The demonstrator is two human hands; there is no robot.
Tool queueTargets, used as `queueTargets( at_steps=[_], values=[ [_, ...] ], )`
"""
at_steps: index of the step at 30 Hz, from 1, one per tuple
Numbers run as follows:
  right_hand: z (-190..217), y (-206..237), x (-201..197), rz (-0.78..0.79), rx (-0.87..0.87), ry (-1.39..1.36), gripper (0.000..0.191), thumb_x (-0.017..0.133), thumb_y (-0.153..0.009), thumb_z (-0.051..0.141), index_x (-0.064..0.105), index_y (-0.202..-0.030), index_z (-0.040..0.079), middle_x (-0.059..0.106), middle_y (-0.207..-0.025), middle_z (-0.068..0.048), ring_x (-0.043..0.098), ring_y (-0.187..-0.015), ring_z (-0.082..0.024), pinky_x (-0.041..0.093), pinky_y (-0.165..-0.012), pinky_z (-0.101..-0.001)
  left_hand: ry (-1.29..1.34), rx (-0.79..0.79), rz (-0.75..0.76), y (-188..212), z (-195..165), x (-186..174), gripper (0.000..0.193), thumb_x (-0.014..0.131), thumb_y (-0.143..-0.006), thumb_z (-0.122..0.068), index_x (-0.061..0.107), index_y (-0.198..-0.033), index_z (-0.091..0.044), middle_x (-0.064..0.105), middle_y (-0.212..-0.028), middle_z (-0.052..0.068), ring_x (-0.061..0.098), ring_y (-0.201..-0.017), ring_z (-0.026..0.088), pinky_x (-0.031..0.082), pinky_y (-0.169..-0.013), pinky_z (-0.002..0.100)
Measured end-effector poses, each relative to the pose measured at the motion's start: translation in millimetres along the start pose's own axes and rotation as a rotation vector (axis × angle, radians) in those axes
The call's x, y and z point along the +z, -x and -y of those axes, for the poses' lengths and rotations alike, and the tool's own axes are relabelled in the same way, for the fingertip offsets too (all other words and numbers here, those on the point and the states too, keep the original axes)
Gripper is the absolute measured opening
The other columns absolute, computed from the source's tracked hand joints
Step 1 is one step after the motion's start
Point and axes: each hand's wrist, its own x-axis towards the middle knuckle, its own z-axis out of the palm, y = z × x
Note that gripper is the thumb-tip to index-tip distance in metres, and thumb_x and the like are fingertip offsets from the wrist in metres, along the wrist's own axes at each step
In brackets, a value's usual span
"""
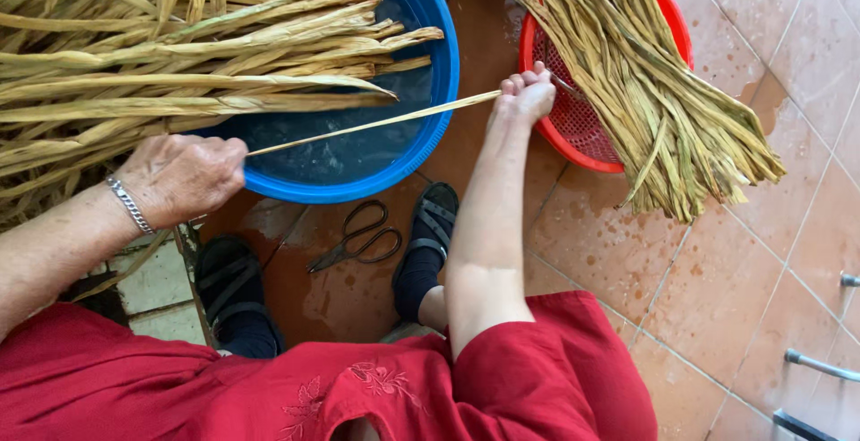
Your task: The person sits on the floor beside a blue basin of water and processes bundles of dried leaf strips. They take strips one at a time, pull and draw each strip through the water to wet and soften it, work the length by hand, and place the treated strips onto a red perforated basket with other finished strips.
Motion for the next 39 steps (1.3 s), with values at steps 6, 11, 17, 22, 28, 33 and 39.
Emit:
queueTargets(
  at_steps=[6, 11, 17, 22, 28, 33, 39],
  values=[
    [-88, 107, -13, 0.287, 0.150, 0.263, 0.010, 0.066, -0.083, 0.013, 0.058, -0.077, 0.017, 0.045, -0.057, 0.005, 0.042, -0.044, -0.010, 0.036, -0.039, -0.0293, -0.184, -0.175, 0.464, -10, 17, 16, 0.019, 0.064, -0.086, -0.028, 0.076, -0.095, -0.016, 0.077, -0.096, 0.014, 0.076, -0.092, 0.035, 0.062, -0.080, 0.049],
    [-175, 166, -26, 0.071, 0.586, 0.040, 0.044, 0.075, -0.091, 0.035, 0.042, -0.068, 0.017, 0.025, -0.049, 0.005, 0.023, -0.038, -0.010, 0.022, -0.037, -0.0289, -0.381, -0.098, 0.473, -37, 18, 20, 0.018, 0.067, -0.087, -0.026, 0.081, -0.091, -0.017, 0.079, -0.097, 0.011, 0.079, -0.096, 0.029, 0.064, -0.079, 0.044],
    [-169, 143, -17, 0.099, 0.412, 0.190, 0.033, 0.074, -0.093, 0.028, 0.048, -0.078, 0.016, 0.029, -0.053, 0.008, 0.023, -0.039, -0.007, 0.019, -0.037, -0.0269, -0.335, -0.139, 0.546, -54, -4, -2, 0.053, 0.065, -0.087, -0.066, 0.081, -0.089, -0.015, 0.079, -0.093, 0.011, 0.077, -0.096, 0.029, 0.061, -0.082, 0.045],
    [-147, 158, -8, 0.182, 0.057, 0.270, 0.021, 0.073, -0.094, 0.027, 0.058, -0.094, 0.013, 0.046, -0.061, 0.006, 0.034, -0.042, -0.003, 0.022, -0.036, -0.0220, -0.496, -0.047, -0.055, -81, -16, -35, 0.054, 0.062, -0.093, -0.063, 0.078, -0.096, -0.012, 0.075, -0.099, 0.009, 0.071, -0.100, 0.026, 0.058, -0.080, 0.041],
    [-106, 210, 25, 0.603, 0.086, 0.243, 0.012, 0.068, -0.100, 0.021, 0.062, -0.102, 0.010, 0.059, -0.077, 0.005, 0.044, -0.056, -0.001, 0.032, -0.046, -0.0183, -0.273, 0.261, -0.626, -135, -43, -29, 0.045, 0.064, -0.084, -0.040, 0.067, -0.115, -0.008, 0.069, -0.102, 0.010, 0.067, -0.097, 0.027, 0.053, -0.084, 0.044],
    [-101, 227, 40, 0.630, -0.111, 0.217, 0.023, 0.070, -0.098, 0.018, 0.062, -0.118, 0.012, 0.065, -0.106, 0.002, 0.063, -0.094, -0.004, 0.053, -0.085, -0.0215, -0.076, 0.210, -0.230, -165, -38, -9, 0.019, 0.053, -0.108, -0.024, 0.063, -0.099, -0.011, 0.069, -0.099, 0.012, 0.071, -0.085, 0.030, 0.057, -0.075, 0.044],
    [-136, 212, 30, 0.807, 0.330, 0.022, 0.022, 0.060, -0.113, 0.016, 0.059, -0.129, 0.001, 0.066, -0.120, -0.004, 0.062, -0.109, -0.013, 0.050, -0.090, -0.0301, 0.579, -0.147, -0.012, -180, -16, 20, 0.046, 0.040, -0.109, -0.038, 0.057, -0.141, -0.009, 0.068, -0.095, 0.026, 0.071, -0.083, 0.045, 0.054, -0.075, 0.054]
  ],
)
